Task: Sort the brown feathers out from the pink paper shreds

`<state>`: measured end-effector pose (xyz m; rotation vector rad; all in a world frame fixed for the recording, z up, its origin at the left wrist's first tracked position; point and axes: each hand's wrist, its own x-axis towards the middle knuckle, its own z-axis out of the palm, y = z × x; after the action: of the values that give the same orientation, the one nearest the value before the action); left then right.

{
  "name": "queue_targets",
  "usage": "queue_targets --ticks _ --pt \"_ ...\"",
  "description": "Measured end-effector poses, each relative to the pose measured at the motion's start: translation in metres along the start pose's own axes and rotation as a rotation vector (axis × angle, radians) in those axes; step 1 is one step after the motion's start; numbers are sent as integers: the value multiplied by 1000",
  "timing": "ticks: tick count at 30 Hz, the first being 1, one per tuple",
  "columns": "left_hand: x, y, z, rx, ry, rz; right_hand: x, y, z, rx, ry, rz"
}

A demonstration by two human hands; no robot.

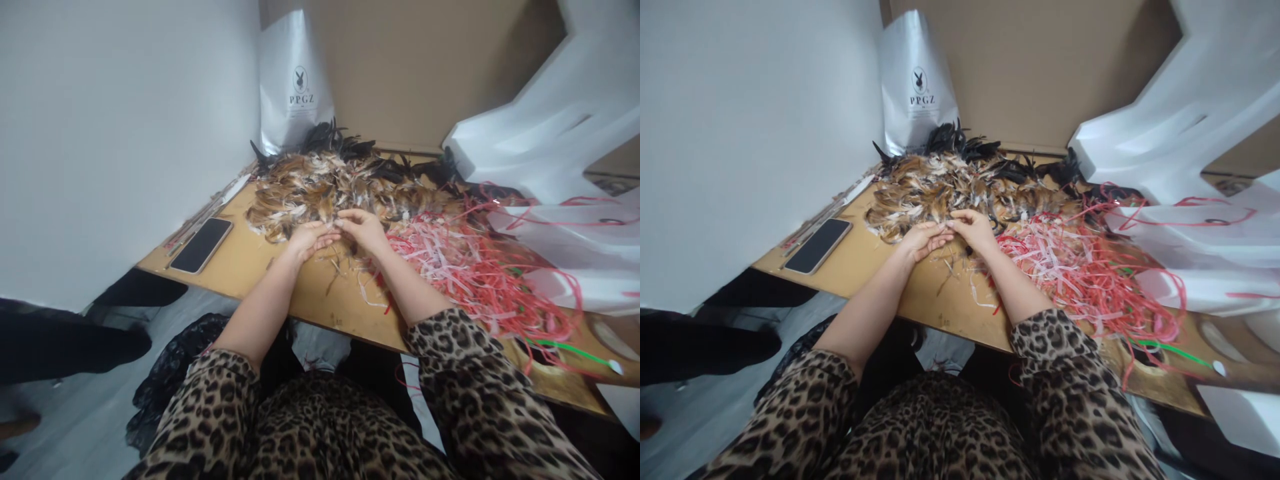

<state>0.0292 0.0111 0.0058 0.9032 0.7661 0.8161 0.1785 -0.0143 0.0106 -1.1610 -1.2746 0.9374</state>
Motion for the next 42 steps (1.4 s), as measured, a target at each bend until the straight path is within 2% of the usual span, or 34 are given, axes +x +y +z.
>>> queue_targets --ticks 6,9,14,21,25,27,30,32,34,36,37,39,42 --pt "2 1 -3 -175 -2 -37 -8 -7 -3 -585 -22 -413" --pt "2 0 -4 -176 -23 -51 -12 -11 -2 -759 -58 -501" --pt "3 -1 -5 -186 -38 -83 -12 -12 1 -934 -82 -554" --pt "1 -3 0 -155 -26 -76 -10 -8 2 -903 -19 -522" --pt "-1 -2 0 -128 -65 -79 -12 -10 3 -873 1 -480" --pt "-1 -2 0 -121 -63 -66 -10 -11 2 -798 -20 -429" --pt "0 0 -2 -150 -22 -12 -3 -13 -9 -524 -58 -294" --pt "2 0 -5 -178 7 22 5 -13 -23 -353 35 -215" --pt "5 0 -7 -202 40 42 13 -11 -40 -269 237 -184" --pt "7 1 -10 -220 62 63 19 -6 -55 -283 358 -153" --pt "7 1 -10 -229 70 72 20 -3 -60 -315 365 -128" --pt "8 2 -10 -244 83 90 22 3 -66 -388 343 -92" --pt "7 4 -9 -253 100 98 20 9 -64 -563 233 -72"
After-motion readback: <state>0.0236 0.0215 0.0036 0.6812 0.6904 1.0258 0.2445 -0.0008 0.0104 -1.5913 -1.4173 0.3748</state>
